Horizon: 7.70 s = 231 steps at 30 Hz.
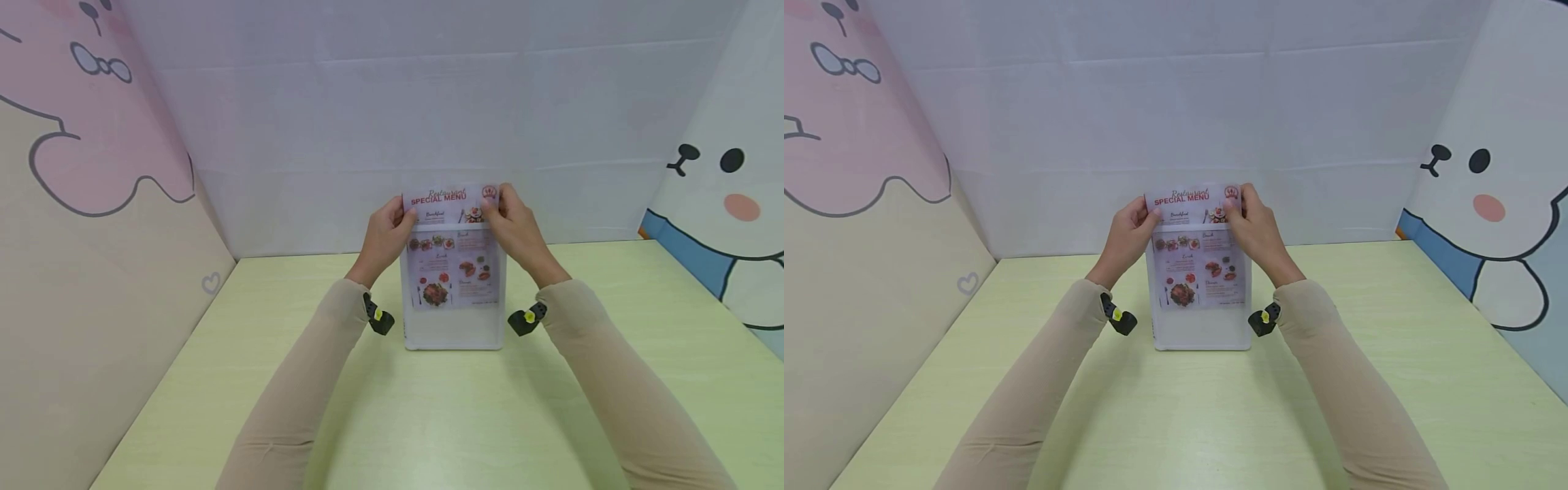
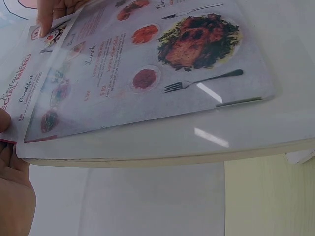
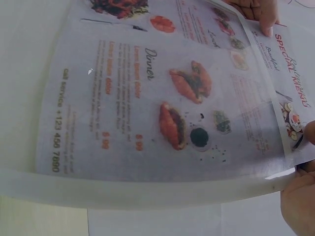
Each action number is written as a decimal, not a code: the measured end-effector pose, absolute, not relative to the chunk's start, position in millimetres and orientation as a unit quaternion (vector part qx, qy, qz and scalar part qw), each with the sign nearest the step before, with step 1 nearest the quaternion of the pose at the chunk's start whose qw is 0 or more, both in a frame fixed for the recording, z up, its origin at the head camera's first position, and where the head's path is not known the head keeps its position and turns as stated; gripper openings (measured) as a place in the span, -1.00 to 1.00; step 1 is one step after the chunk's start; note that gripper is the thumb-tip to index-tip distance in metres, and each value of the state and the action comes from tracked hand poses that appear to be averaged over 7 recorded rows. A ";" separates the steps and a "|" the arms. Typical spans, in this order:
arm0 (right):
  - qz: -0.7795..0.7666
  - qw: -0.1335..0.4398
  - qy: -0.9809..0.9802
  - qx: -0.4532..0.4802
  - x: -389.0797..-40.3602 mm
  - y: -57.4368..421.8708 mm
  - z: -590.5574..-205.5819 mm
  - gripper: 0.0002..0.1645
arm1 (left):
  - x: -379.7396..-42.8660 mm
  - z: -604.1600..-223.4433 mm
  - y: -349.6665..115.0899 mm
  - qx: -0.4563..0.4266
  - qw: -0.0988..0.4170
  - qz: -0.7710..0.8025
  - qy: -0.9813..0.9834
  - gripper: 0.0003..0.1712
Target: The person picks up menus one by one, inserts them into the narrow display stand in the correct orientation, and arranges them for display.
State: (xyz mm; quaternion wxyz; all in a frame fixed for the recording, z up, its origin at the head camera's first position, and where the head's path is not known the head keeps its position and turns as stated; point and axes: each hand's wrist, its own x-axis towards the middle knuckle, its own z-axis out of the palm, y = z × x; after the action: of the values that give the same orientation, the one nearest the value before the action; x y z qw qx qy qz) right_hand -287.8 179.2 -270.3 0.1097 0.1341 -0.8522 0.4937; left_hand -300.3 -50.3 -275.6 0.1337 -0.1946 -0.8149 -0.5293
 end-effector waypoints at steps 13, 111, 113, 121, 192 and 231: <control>0.501 0.112 -0.848 0.134 -289.9 179.0 -271.5 -0.53 | -301.0 -276.2 -49.4 -0.202 0.139 -0.528 -0.813 -0.70; 0.520 0.211 -0.812 0.156 -290.6 172.6 -287.1 -0.64 | -301.8 -282.8 -50.9 -0.214 0.159 -0.558 -0.786 -0.71; 0.523 0.208 -0.812 0.156 -291.2 172.9 -287.1 -0.64 | -302.4 -283.2 -51.2 -0.216 0.160 -0.558 -0.785 -0.72; 0.524 0.208 -0.813 0.145 -291.5 172.0 -285.5 -0.65 | -304.5 -284.0 -52.0 -0.217 0.157 -0.558 -0.785 -0.72; 0.520 0.228 -0.787 0.242 -286.2 191.3 -300.7 -0.76 | -266.4 -276.0 -58.4 -0.242 0.196 -0.569 -0.761 -0.80; 0.470 0.047 -0.863 0.180 -285.1 177.6 -277.1 -0.38 | -281.7 -299.0 -64.1 -0.226 0.148 -0.557 -0.786 -0.78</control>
State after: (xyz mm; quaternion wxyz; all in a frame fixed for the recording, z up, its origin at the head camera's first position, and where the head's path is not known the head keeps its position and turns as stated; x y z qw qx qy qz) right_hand -285.1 177.6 -277.1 0.0469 0.1798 -0.8630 0.4698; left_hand -281.7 -64.1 -299.0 0.1478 -0.2258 -0.7857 -0.5567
